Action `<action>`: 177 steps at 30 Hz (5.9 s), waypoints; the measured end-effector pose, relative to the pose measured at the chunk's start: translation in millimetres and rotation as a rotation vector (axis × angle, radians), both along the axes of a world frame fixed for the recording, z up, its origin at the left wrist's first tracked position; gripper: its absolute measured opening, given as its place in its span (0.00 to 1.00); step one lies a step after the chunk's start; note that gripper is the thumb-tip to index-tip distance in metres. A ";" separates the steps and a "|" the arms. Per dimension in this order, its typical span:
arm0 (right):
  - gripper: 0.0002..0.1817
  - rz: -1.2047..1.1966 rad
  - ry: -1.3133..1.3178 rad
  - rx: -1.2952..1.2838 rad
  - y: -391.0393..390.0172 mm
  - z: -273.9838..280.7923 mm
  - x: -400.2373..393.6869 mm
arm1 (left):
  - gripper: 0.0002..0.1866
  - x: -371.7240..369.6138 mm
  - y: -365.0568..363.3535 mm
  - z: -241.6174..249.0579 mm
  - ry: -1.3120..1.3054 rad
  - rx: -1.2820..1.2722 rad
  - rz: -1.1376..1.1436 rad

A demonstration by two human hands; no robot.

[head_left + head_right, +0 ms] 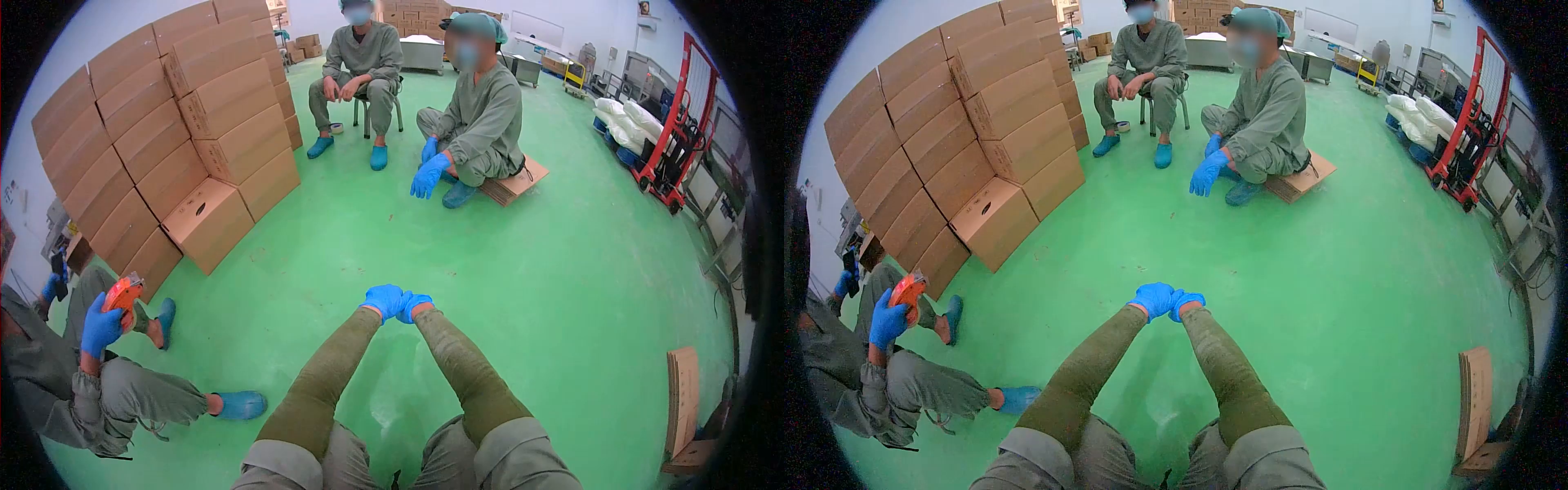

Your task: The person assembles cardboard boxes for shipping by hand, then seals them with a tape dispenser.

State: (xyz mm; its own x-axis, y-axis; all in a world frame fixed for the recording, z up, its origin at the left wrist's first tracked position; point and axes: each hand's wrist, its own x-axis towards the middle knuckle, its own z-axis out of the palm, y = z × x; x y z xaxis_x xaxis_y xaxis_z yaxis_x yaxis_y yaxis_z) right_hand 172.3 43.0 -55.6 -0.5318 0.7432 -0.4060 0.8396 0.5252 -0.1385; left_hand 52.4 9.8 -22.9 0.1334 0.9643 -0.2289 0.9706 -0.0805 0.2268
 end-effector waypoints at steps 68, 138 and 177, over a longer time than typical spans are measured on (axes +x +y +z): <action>0.26 -0.033 0.046 0.027 16.1 -52.5 -6.2 | 0.33 3.3 -8.6 19.8 -0.037 -0.055 0.016; 0.28 0.036 -0.014 0.081 1.7 9.9 1.5 | 0.47 -1.5 -52.8 351.7 -0.602 1.268 0.326; 0.29 -0.019 -0.022 -0.045 5.8 37.0 0.3 | 0.26 -37.6 -24.6 9.4 0.130 -0.142 -0.067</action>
